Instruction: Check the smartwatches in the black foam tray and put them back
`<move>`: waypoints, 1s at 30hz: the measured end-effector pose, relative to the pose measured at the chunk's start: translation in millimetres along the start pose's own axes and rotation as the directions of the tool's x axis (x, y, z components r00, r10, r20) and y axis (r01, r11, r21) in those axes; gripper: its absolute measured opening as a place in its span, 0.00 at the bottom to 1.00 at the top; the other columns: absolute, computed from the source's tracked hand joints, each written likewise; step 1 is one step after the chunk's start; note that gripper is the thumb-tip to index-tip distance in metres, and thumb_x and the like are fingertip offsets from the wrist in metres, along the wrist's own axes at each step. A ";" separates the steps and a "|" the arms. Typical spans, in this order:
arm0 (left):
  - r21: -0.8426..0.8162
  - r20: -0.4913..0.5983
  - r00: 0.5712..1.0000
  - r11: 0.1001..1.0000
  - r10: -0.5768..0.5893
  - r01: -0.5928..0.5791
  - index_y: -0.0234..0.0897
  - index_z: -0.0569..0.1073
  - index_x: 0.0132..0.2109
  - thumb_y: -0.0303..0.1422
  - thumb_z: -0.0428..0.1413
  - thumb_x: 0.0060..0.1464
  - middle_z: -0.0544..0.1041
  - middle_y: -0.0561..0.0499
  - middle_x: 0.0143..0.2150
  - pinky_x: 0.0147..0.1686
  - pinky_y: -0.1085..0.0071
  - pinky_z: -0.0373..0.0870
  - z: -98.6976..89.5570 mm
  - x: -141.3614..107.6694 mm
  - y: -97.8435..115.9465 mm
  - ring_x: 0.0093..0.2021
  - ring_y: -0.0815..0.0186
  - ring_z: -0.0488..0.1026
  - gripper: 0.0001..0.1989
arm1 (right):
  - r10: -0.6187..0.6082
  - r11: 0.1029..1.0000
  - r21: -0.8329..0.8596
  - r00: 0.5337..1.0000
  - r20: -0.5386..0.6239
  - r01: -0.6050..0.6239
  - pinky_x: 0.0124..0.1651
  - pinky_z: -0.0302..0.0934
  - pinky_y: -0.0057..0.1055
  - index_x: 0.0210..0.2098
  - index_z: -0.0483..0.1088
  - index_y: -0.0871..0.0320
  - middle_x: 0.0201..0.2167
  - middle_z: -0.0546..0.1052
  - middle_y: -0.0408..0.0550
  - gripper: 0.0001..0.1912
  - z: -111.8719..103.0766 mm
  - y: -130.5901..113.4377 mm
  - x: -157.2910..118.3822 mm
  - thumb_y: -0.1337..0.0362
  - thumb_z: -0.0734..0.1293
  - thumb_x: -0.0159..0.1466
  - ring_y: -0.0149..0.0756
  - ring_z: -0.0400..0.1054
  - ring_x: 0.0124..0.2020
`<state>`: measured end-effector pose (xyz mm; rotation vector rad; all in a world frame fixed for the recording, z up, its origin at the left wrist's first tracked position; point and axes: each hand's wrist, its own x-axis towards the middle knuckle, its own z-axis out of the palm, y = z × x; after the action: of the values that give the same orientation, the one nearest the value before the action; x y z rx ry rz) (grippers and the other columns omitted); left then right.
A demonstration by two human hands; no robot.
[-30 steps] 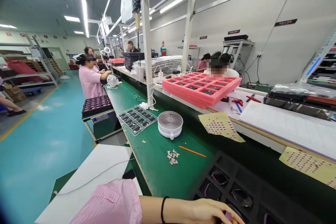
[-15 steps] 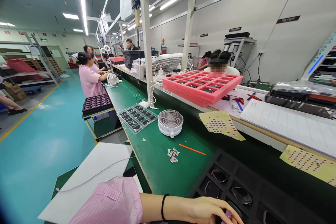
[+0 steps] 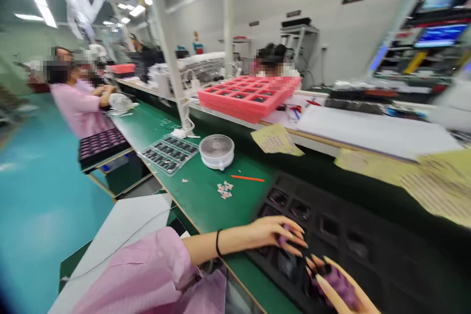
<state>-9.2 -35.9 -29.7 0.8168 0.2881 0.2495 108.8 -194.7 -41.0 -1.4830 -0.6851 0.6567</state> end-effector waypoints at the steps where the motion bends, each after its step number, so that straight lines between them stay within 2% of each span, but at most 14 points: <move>1: -0.004 -0.016 0.999 1.000 0.029 -0.029 0.31 0.75 0.36 0.24 0.60 0.38 0.74 0.46 0.36 0.54 0.44 0.60 5.2 -3.6 5.1 0.46 0.54 0.74 0.13 | 0.024 1.000 0.018 0.998 -0.055 -0.023 0.42 0.71 0.45 0.46 0.72 0.54 0.40 0.78 0.49 0.25 -4.1 -0.4 -7.0 0.55 0.75 0.50 0.49 0.73 0.41; 3: 0.063 -0.033 0.998 0.997 0.045 -0.043 0.33 0.75 0.39 0.24 0.60 0.39 0.74 0.45 0.42 0.56 0.50 0.61 14.8 -7.2 14.9 0.49 0.56 0.73 0.15 | 0.097 0.981 0.181 0.987 -0.125 -0.074 0.44 0.71 0.46 0.44 0.73 0.57 0.39 0.79 0.51 0.28 -11.6 -6.4 -16.4 0.57 0.78 0.45 0.50 0.75 0.40; 4: 0.134 -0.026 0.999 0.990 0.038 -0.035 0.34 0.75 0.40 0.24 0.59 0.41 0.74 0.45 0.43 0.57 0.52 0.60 19.2 -7.0 19.1 0.50 0.57 0.72 0.15 | 0.090 0.973 0.228 0.979 -0.184 -0.047 0.44 0.71 0.45 0.43 0.73 0.58 0.39 0.80 0.51 0.27 -15.2 -11.4 -18.4 0.58 0.78 0.45 0.49 0.75 0.39; 6: 0.372 0.023 0.997 0.925 0.071 -0.074 0.35 0.74 0.44 0.24 0.56 0.44 0.75 0.46 0.47 0.59 0.56 0.58 28.1 -2.2 25.6 0.54 0.59 0.69 0.17 | 0.079 0.963 0.269 0.967 -0.244 -0.011 0.43 0.72 0.44 0.41 0.74 0.58 0.36 0.81 0.51 0.25 -22.7 -23.4 -18.6 0.60 0.78 0.43 0.47 0.76 0.37; 9: 0.700 0.157 0.979 0.685 0.132 -0.204 0.36 0.71 0.48 0.25 0.52 0.50 0.72 0.46 0.52 0.61 0.59 0.56 43.8 14.1 29.5 0.55 0.61 0.67 0.17 | 0.049 0.949 0.314 0.966 -0.254 0.034 0.46 0.70 0.46 0.39 0.75 0.58 0.36 0.81 0.52 0.24 -35.7 -39.2 -14.8 0.62 0.79 0.42 0.48 0.76 0.38; 11: 0.824 0.223 0.965 0.502 0.139 -0.263 0.36 0.70 0.50 0.25 0.50 0.51 0.70 0.45 0.53 0.61 0.60 0.56 55.0 27.8 27.0 0.55 0.61 0.65 0.17 | 0.037 0.944 0.325 0.960 -0.277 0.058 0.48 0.69 0.46 0.37 0.75 0.58 0.35 0.81 0.51 0.24 -44.1 -45.4 -12.1 0.62 0.79 0.41 0.47 0.77 0.38; 14: 0.911 0.250 0.956 0.297 0.151 -0.285 0.34 0.67 0.51 0.23 0.48 0.52 0.68 0.43 0.55 0.61 0.61 0.56 66.5 44.8 15.8 0.57 0.61 0.64 0.19 | 0.018 0.950 0.303 0.961 -0.275 0.069 0.49 0.68 0.47 0.37 0.75 0.58 0.35 0.81 0.50 0.24 -51.9 -48.9 -7.7 0.62 0.79 0.40 0.49 0.76 0.39; 18: 0.954 0.232 0.956 0.148 0.179 -0.259 0.31 0.64 0.54 0.23 0.46 0.54 0.65 0.38 0.58 0.62 0.57 0.54 69.8 53.7 0.9 0.61 0.60 0.60 0.20 | -0.007 0.971 0.227 0.965 -0.263 0.069 0.49 0.68 0.48 0.37 0.75 0.59 0.35 0.81 0.51 0.25 -54.1 -50.3 2.0 0.62 0.79 0.39 0.49 0.76 0.39; 21: 0.950 0.300 0.941 0.042 0.157 -0.310 0.28 0.57 0.60 0.25 0.51 0.52 0.56 0.34 0.65 0.65 0.52 0.47 74.2 52.6 2.9 0.68 0.54 0.48 0.28 | 0.013 0.981 0.189 0.970 -0.243 0.034 0.48 0.68 0.46 0.36 0.75 0.60 0.34 0.81 0.51 0.25 -56.8 -54.3 10.3 0.63 0.80 0.37 0.47 0.76 0.37; 23: 0.899 0.431 0.895 0.027 0.113 -0.437 0.31 0.51 0.64 0.26 0.55 0.50 0.49 0.36 0.68 0.66 0.52 0.45 81.7 51.8 10.3 0.69 0.53 0.43 0.36 | 0.046 0.983 0.182 0.981 -0.187 -0.011 0.47 0.69 0.45 0.36 0.75 0.60 0.34 0.81 0.51 0.25 -61.1 -59.4 14.3 0.63 0.79 0.38 0.46 0.77 0.37; 24: 0.858 0.507 0.859 0.052 0.075 -0.511 0.33 0.49 0.65 0.28 0.57 0.50 0.49 0.37 0.69 0.66 0.54 0.46 86.5 52.3 14.3 0.69 0.55 0.44 0.39 | 0.067 0.981 0.190 0.987 -0.143 -0.039 0.47 0.69 0.44 0.36 0.76 0.60 0.34 0.81 0.51 0.24 -63.7 -62.4 15.6 0.63 0.79 0.39 0.46 0.77 0.36; 27: 0.737 0.665 0.747 0.186 -0.028 -0.649 0.35 0.53 0.64 0.33 0.58 0.52 0.57 0.40 0.66 0.63 0.61 0.54 100.3 58.0 21.5 0.65 0.59 0.56 0.36 | 0.125 0.961 0.249 0.992 -0.009 -0.119 0.44 0.71 0.40 0.36 0.76 0.60 0.34 0.81 0.51 0.22 -70.1 -69.2 16.8 0.61 0.78 0.42 0.45 0.77 0.37; 28: 0.719 0.682 0.731 0.215 -0.034 -0.661 0.35 0.57 0.63 0.34 0.58 0.52 0.62 0.41 0.64 0.61 0.63 0.57 103.6 61.1 21.5 0.62 0.60 0.60 0.33 | 0.133 0.953 0.272 0.991 0.020 -0.133 0.43 0.71 0.39 0.35 0.76 0.60 0.34 0.81 0.51 0.21 -71.4 -69.9 16.5 0.60 0.78 0.43 0.45 0.77 0.37; 30: 0.709 0.684 0.729 0.236 -0.006 -0.664 0.34 0.64 0.58 0.33 0.60 0.51 0.69 0.43 0.58 0.58 0.65 0.62 107.4 67.5 18.6 0.57 0.61 0.67 0.27 | 0.137 0.942 0.303 0.989 0.051 -0.146 0.42 0.71 0.37 0.35 0.76 0.60 0.33 0.81 0.52 0.19 -72.8 -68.5 15.6 0.59 0.77 0.45 0.44 0.76 0.38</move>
<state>88.9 -74.4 43.4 2.1639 -0.4461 0.2375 172.4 -230.0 29.3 -1.2424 -0.4754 0.8561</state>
